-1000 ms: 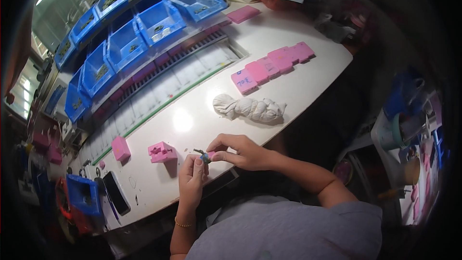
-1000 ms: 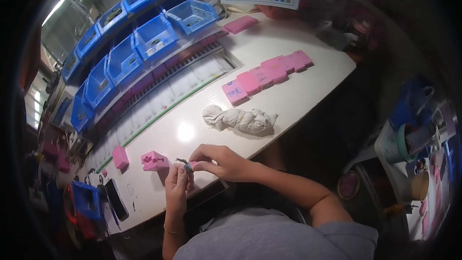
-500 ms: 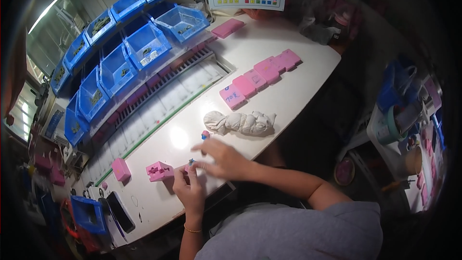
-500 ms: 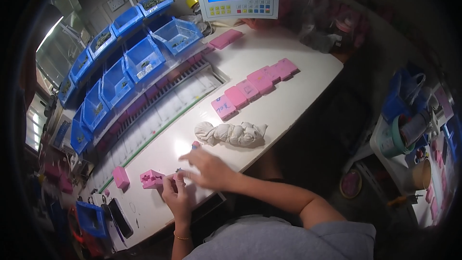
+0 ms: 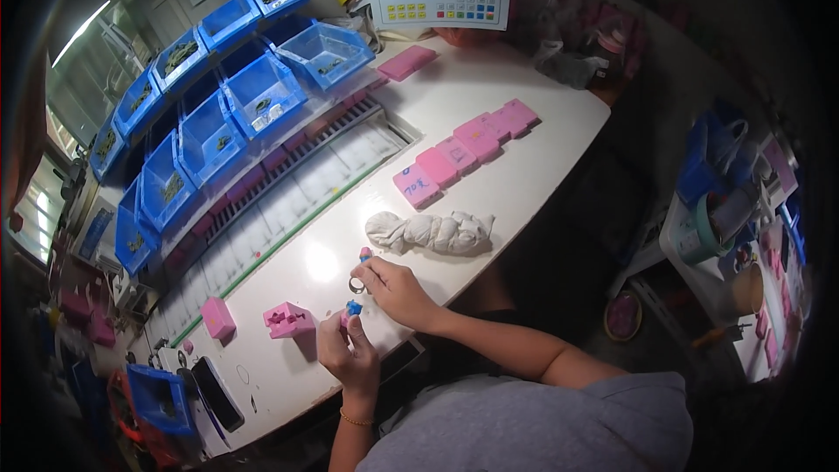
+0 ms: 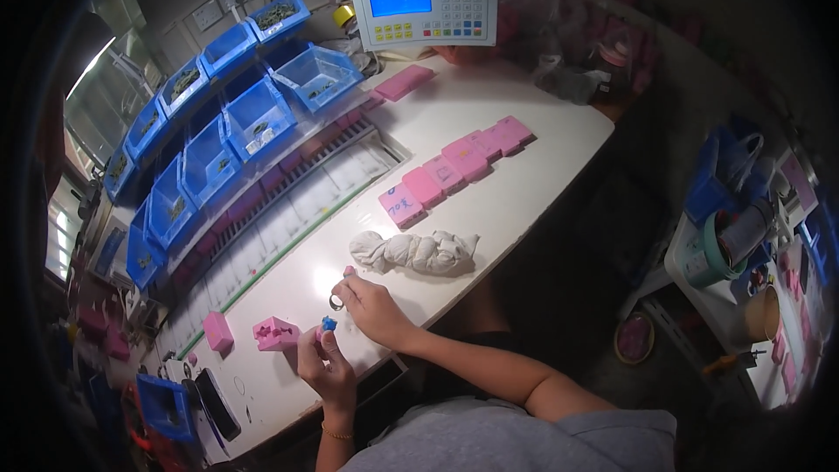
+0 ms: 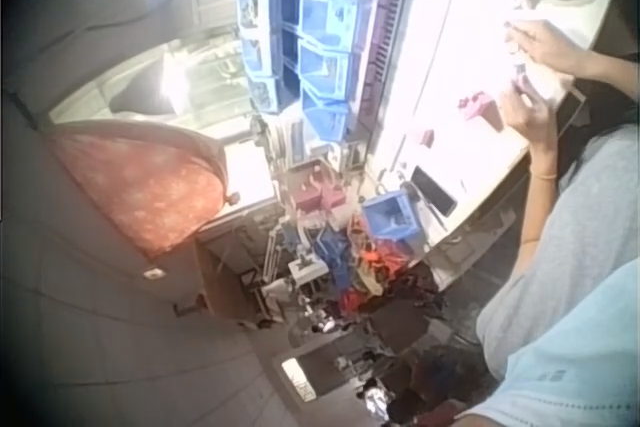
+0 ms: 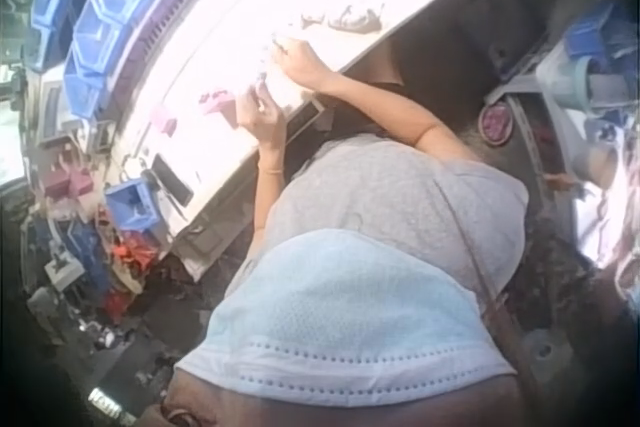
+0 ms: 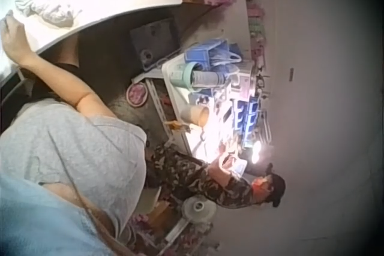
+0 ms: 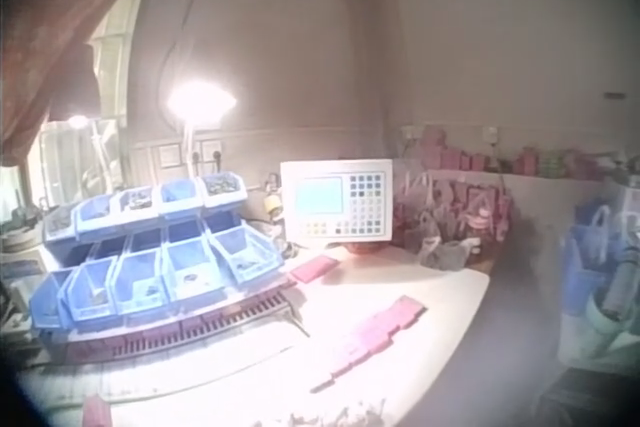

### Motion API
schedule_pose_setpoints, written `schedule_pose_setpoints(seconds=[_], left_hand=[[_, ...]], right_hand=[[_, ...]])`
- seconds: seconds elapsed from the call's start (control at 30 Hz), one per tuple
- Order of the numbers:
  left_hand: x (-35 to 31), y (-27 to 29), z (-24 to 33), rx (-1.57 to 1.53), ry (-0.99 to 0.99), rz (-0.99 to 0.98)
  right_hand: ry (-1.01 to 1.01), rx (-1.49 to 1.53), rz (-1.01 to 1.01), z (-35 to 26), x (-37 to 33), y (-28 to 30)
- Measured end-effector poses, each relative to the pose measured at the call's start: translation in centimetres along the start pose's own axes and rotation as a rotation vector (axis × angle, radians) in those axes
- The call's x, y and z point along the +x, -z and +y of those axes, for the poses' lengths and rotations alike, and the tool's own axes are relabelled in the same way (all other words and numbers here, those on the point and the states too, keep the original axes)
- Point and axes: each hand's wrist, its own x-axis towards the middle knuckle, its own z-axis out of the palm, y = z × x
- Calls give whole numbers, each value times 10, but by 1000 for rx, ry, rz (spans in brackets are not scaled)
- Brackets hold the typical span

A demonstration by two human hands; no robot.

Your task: The recorder is assembling small electronic components by placing them into pink silicone molds and connecting them with small wires or connectors.

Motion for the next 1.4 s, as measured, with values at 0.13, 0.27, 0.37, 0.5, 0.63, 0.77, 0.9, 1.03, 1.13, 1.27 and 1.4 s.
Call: schedule_pose_setpoints(seconds=[0.13,0.27,0.37,0.5,0.63,0.77,0.9,1.03,1.13,1.27,1.4], left_hand=[[-4,-4,-5,-156,122,26],[-7,7,-9,-320,334,6],[-7,10,-7,-480,406,-16],[-4,13,-11,-604,522,-16],[-2,19,-10,-645,489,-19],[-3,21,1,-597,446,-3],[-6,21,1,-481,314,-14],[-7,22,4,-501,260,3],[-9,17,5,-455,164,-9],[-1,26,5,-220,-17,-9],[3,33,8,-195,-142,-21]], right_hand=[[417,-244,-164,13,13,-9],[604,-710,127,3,30,10],[598,-862,174,9,35,20],[597,-717,34,10,32,28],[-13,29,-81,-16,7,27],[10,341,-147,-28,-17,18],[23,278,-218,-32,-30,12],[5,497,-234,-29,-31,10],[-22,588,-228,-31,-35,7],[101,290,-256,-31,-34,14],[38,366,-363,-35,-30,24]])
